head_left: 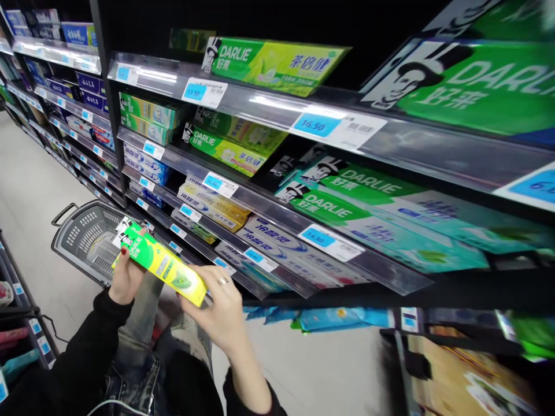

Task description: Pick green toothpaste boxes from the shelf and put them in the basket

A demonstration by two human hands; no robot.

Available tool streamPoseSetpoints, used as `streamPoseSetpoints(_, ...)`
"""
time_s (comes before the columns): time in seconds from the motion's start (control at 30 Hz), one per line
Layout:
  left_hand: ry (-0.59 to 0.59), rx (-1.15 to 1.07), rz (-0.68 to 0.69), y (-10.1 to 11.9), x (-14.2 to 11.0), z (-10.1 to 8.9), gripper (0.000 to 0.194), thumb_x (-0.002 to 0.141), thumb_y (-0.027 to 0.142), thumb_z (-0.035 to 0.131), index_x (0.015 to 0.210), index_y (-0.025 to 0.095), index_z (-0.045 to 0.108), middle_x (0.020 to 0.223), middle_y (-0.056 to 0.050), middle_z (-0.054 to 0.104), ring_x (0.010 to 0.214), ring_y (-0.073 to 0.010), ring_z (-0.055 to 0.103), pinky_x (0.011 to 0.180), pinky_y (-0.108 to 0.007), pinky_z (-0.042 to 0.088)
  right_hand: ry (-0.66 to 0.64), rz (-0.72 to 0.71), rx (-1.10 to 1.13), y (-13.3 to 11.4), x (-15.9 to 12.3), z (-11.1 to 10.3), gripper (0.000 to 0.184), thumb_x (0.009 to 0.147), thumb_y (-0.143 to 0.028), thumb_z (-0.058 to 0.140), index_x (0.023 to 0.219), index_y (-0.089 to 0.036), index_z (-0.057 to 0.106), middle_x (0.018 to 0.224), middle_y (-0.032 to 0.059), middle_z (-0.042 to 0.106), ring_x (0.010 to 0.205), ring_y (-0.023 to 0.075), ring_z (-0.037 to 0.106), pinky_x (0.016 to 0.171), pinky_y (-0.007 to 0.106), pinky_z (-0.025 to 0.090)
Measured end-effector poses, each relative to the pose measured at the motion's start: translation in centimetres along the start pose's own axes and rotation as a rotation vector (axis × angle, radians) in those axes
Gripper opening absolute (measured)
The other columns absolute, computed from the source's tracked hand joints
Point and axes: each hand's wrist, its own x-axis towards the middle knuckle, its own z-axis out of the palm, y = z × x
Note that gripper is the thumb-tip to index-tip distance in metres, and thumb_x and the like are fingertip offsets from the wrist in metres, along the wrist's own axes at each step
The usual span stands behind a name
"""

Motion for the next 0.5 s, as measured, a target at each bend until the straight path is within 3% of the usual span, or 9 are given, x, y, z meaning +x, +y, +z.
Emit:
streamPoseSetpoints(0.1,-0.131,0.151,0.036,1.7,1.1,-2.0,0.077,0.042,0.065,0.08,0.102,0.017,0.07,0.1,-0.011,0.066,0.1,-0.0283,0.059,0.086,-0.036,0.049,-0.051,0.007,0.176,1.1,0.9,-2.3,0.036,0.072,-0.02,0.065,0.107,-0.018,0.057,0.097,0.0064,0.064,0.085,0.0176,0.06,0.072,0.029,0.049)
streamPoseSetpoints(0.2,-0.169,0.271,0.06,2.7,1.8,-3.2,0.078,0.033,0.062,0.084,0.095,0.016,0.07,0.086,-0.009,0.065,0.089,-0.0277,0.061,0.079,-0.034,0.05,-0.103,0.107,0.31,1.9,1.4,-3.5,0.034,0.071,-0.028,0.068,0.103,-0.019,0.061,0.095,0.007,0.066,0.083,0.0187,0.062,0.071,0.029,0.051)
streamPoseSetpoints(0.33,-0.199,0.404,0.068,2.9,1.6,-2.8,0.06,0.047,0.057,0.082,0.086,0.014,0.069,0.078,-0.006,0.06,0.082,-0.022,0.057,0.073,-0.028,0.046,-0.117,0.426,0.583,3.2,1.5,-2.9,0.037,0.073,-0.044,0.067,0.098,-0.017,0.063,0.09,0.0067,0.066,0.072,0.017,0.062,0.059,0.025,0.05)
streamPoseSetpoints(0.43,-0.096,0.523,0.014,2.8,1.2,-2.0,0.043,0.061,0.051,0.077,0.074,0.012,0.067,0.077,-0.005,0.053,0.074,-0.0151,0.051,0.065,-0.023,0.042,-0.082,0.657,0.719,4.0,1.3,-1.6,0.042,0.071,-0.053,0.065,0.089,-0.015,0.064,0.077,0.0059,0.064,0.06,0.016,0.057,0.049,0.025,0.047)
streamPoseSetpoints(0.5,-0.021,0.557,-0.043,2.8,1.1,-1.7,0.045,0.063,0.054,0.075,0.07,0.011,0.064,0.076,-0.004,0.049,0.07,-0.0138,0.048,0.06,-0.022,0.04,-0.06,0.749,0.794,4.4,1.0,-1.0,0.043,0.069,-0.053,0.067,0.089,-0.015,0.064,0.07,0.0048,0.062,0.057,0.0161,0.057,0.047,0.025,0.045)
